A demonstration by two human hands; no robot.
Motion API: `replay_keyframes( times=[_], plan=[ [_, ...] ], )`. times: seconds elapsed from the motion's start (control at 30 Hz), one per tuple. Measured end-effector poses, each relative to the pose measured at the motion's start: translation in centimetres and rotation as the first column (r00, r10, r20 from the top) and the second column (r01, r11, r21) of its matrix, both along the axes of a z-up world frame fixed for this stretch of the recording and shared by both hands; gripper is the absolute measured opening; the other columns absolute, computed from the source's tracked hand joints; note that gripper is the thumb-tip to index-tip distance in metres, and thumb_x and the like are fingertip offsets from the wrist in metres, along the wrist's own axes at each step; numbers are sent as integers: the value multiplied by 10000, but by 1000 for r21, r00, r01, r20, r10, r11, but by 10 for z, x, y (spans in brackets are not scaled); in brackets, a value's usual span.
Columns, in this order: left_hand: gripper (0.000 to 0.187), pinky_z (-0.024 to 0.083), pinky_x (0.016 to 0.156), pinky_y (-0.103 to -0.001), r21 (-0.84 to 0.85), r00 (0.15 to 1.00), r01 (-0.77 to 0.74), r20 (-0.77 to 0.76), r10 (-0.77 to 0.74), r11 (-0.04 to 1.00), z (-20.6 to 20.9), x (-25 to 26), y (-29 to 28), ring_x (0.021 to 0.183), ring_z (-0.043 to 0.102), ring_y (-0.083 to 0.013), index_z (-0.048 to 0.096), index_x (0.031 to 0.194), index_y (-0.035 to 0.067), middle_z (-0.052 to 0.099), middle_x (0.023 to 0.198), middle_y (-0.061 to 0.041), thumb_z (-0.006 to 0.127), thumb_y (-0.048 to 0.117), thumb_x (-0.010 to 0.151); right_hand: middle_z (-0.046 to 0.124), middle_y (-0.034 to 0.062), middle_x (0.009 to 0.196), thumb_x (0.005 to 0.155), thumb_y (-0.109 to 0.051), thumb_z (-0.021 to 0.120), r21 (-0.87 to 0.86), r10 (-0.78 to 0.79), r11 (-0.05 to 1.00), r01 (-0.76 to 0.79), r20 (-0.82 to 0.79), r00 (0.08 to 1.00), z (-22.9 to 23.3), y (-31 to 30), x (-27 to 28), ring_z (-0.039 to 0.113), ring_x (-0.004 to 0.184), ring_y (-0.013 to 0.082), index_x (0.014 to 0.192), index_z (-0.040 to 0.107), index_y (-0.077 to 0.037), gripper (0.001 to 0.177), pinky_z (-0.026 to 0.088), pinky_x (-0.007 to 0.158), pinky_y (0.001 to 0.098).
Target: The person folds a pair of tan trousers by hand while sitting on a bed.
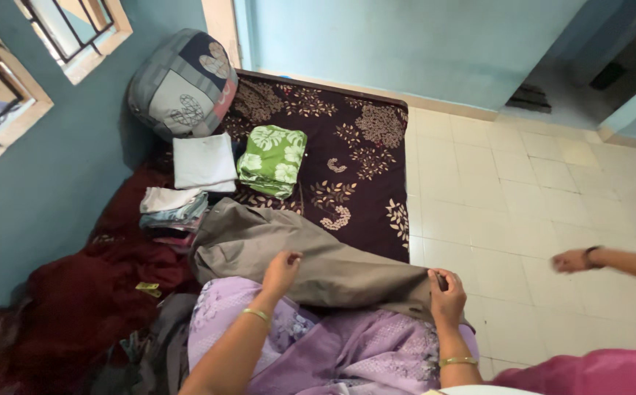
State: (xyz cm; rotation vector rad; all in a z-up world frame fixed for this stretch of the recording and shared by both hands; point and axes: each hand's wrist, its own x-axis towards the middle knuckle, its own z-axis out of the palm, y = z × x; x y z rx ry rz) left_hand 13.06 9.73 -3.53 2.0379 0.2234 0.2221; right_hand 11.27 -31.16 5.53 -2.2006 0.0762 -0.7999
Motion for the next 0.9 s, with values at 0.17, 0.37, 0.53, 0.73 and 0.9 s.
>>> replay_keyframes(
  times=[0.17,0.37,0.53,0.73,0.9],
  plan=[
    [211,555,875,-414,92,998,64,22,-66,994,22,5,4,1013,711,-293,737,1093,113,748,1069,-105,660,180,908,700,91,957,934,-165,766,11,36,999,-37,79,996,9,3,-2,663,876,235,973,713,-32,149,528,817,338],
    [268,492,991,-437,394,935,239,153,-320,887,33,13,-30,1139,640,-295,742,1137,185,708,1192,-51,658,131,888,655,59,898,956,-118,746,123,21,992,-35,120,993,13,3,-7,599,776,179,989,690,-37,104,502,727,300],
    [331,426,1064,-445,442,867,324,214,-449,836,33,26,-51,1277,565,-301,677,1275,184,600,1410,-34,643,171,946,649,38,889,962,-111,734,113,31,992,-47,138,990,15,1,-12,581,752,136,976,684,-39,89,490,698,277],
    [324,381,1065,-500,515,794,384,238,-559,766,48,32,-71,1270,534,-330,710,1224,203,532,1456,-46,710,296,914,628,36,856,966,-124,724,115,32,992,-50,154,988,18,3,-11,569,725,136,967,678,-43,93,486,684,275],
    [227,405,1064,-459,501,826,357,224,-517,788,51,37,-75,1267,566,-277,705,1085,184,573,1440,-4,694,304,893,636,29,860,959,-131,727,100,39,993,-56,166,985,18,3,-13,587,742,133,961,674,-46,99,495,691,276]
  ],
)
